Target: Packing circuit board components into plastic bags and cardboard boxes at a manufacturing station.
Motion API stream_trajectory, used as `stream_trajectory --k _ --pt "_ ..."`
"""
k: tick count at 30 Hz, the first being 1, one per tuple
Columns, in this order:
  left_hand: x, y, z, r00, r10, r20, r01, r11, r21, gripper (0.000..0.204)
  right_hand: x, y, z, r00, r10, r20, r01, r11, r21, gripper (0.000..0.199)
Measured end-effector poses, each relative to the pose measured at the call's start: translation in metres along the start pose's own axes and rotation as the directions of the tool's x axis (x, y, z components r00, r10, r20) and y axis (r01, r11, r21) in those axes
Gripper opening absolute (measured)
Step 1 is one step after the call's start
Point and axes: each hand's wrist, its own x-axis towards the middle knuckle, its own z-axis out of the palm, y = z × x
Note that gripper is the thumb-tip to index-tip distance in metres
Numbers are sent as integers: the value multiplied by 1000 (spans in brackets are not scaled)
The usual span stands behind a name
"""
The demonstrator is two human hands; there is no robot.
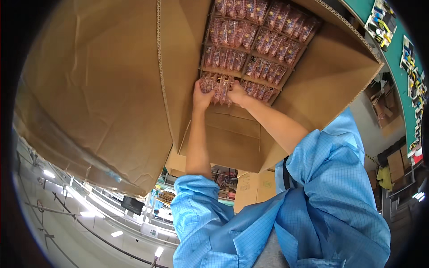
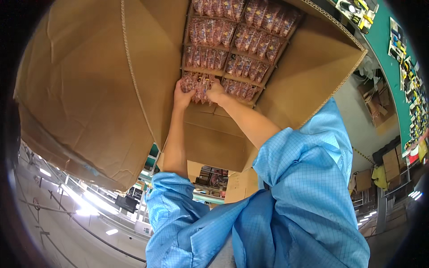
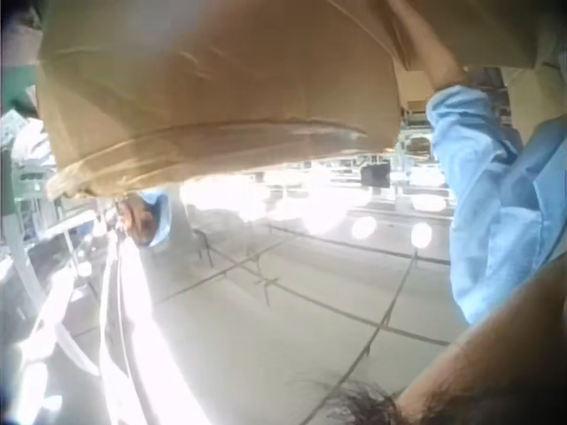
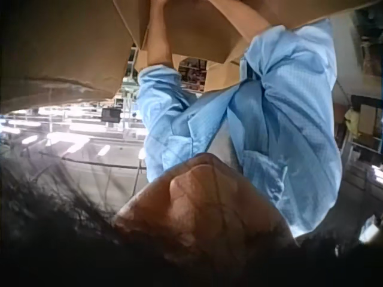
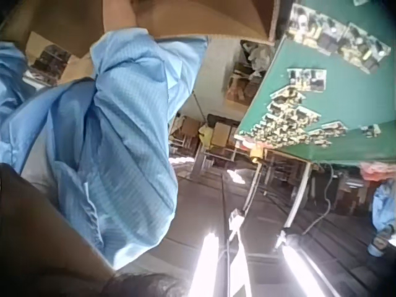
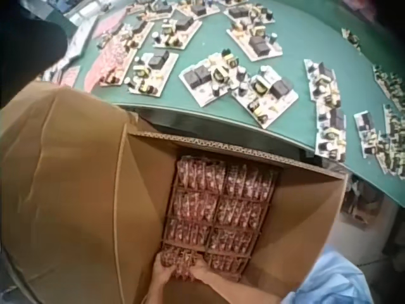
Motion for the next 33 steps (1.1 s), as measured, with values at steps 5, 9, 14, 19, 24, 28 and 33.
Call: stream_trajectory --k 5,9,14,19,24,28,33 --pt "23 6 37 997 48 67 -55 994 94 65 16 28 -42 967 -177 -181 117 947 -299 53" --pt "34 3 32 994 67 87 -78 988 133 71 25 20 -51 953 -194 -234 54 866 -497 31" --pt "0 13 65 973 206 -108 -150 911 385 68 5 26 -66 962 -205 -178 47 770 -636 26" --pt "2 -14 60 979 148 136 -190 903 386 76 -31 23 -69 967 -245 68 206 597 -775 33" --pt "-2 -2 89 996 59 61 -83 831 551 77 -55 43 -91 973 -83 216 229 492 -840 25" --pt "-40 -14 132 984 146 100 -162 971 178 46 -89 11 -101 876 230 424 115 755 -646 16" --pt "-103 122 177 969 -112 221 188 912 -365 33 -129 -30 -167 921 161 355 44 861 -506 19"
